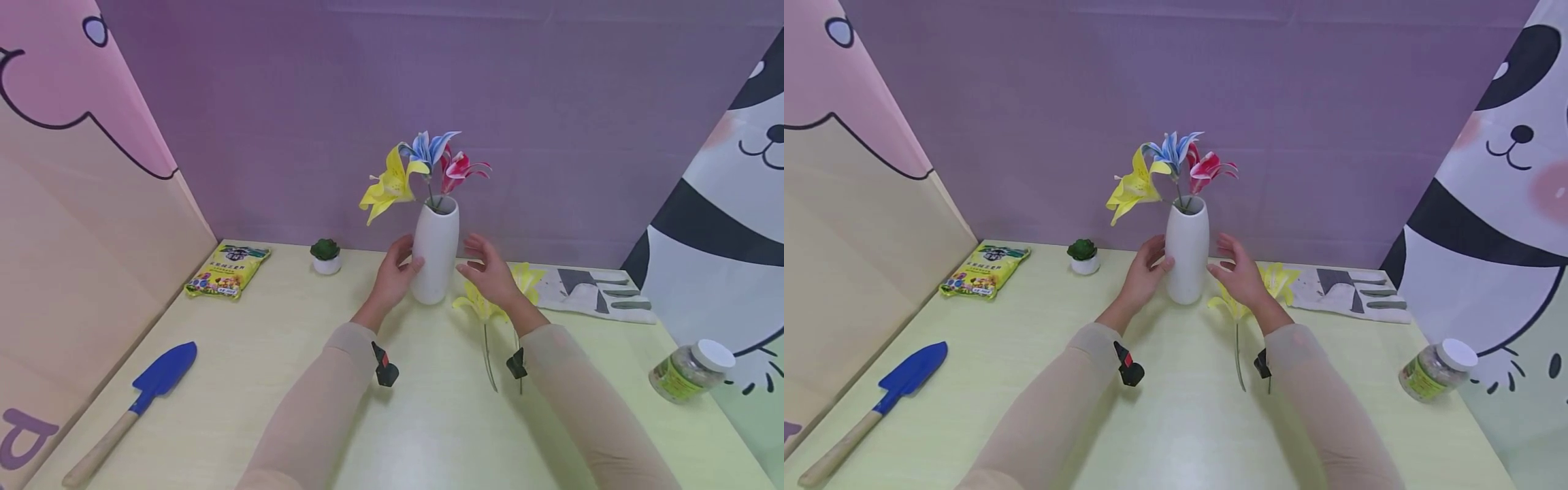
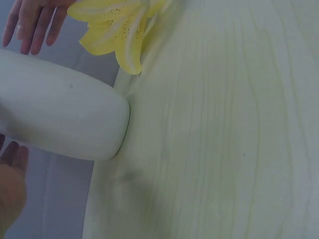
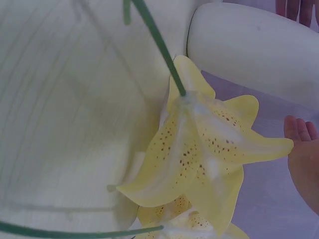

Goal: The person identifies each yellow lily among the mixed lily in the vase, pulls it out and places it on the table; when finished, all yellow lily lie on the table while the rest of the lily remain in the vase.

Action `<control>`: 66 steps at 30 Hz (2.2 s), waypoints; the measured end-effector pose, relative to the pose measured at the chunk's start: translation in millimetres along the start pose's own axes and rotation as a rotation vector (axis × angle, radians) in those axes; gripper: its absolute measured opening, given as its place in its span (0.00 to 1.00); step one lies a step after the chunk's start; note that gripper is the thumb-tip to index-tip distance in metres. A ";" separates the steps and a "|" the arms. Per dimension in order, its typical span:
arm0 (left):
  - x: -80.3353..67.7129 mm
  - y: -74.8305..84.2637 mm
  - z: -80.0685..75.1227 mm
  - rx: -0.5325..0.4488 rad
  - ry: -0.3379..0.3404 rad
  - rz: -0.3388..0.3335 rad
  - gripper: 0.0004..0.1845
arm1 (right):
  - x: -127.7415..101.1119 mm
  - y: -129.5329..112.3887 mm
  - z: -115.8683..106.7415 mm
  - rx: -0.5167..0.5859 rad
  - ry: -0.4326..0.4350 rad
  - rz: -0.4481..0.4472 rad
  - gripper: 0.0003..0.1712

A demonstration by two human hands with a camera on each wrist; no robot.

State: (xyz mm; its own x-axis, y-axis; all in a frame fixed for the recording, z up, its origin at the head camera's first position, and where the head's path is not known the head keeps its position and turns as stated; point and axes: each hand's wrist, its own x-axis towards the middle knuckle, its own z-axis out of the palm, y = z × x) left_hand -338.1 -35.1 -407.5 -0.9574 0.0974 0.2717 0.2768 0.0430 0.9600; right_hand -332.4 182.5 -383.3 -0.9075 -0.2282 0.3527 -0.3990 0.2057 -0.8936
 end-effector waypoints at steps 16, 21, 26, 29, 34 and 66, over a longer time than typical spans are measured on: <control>-2.7 35.4 18.9 -0.014 0.207 0.212 0.26 | -1.5 -40.2 16.8 -0.077 0.009 0.006 0.42; -3.7 48.1 26.8 -0.008 0.244 0.223 0.26 | -3.1 -47.1 22.5 -0.066 0.032 0.017 0.42; -2.2 52.4 30.3 -0.010 0.262 0.240 0.26 | -2.9 -45.7 23.6 -0.038 0.037 0.005 0.41; -2.5 54.4 32.5 -0.026 0.274 0.242 0.26 | -3.4 -45.4 24.5 -0.018 0.036 0.000 0.41; -2.3 56.7 37.8 -0.017 0.322 0.208 0.25 | -4.4 -45.0 25.2 -0.023 0.032 0.008 0.41; 23.7 99.8 53.0 -0.105 0.606 0.011 0.16 | 5.7 -11.1 22.3 -0.108 0.056 0.081 0.43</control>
State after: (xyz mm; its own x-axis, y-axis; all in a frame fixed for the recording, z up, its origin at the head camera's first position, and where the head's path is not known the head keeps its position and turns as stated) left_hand -328.9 24.2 -308.9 -0.8390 -0.4871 0.2428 0.3073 -0.0558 0.9500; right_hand -330.2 157.7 -377.5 -0.9420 -0.1540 0.2981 -0.3331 0.3228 -0.8859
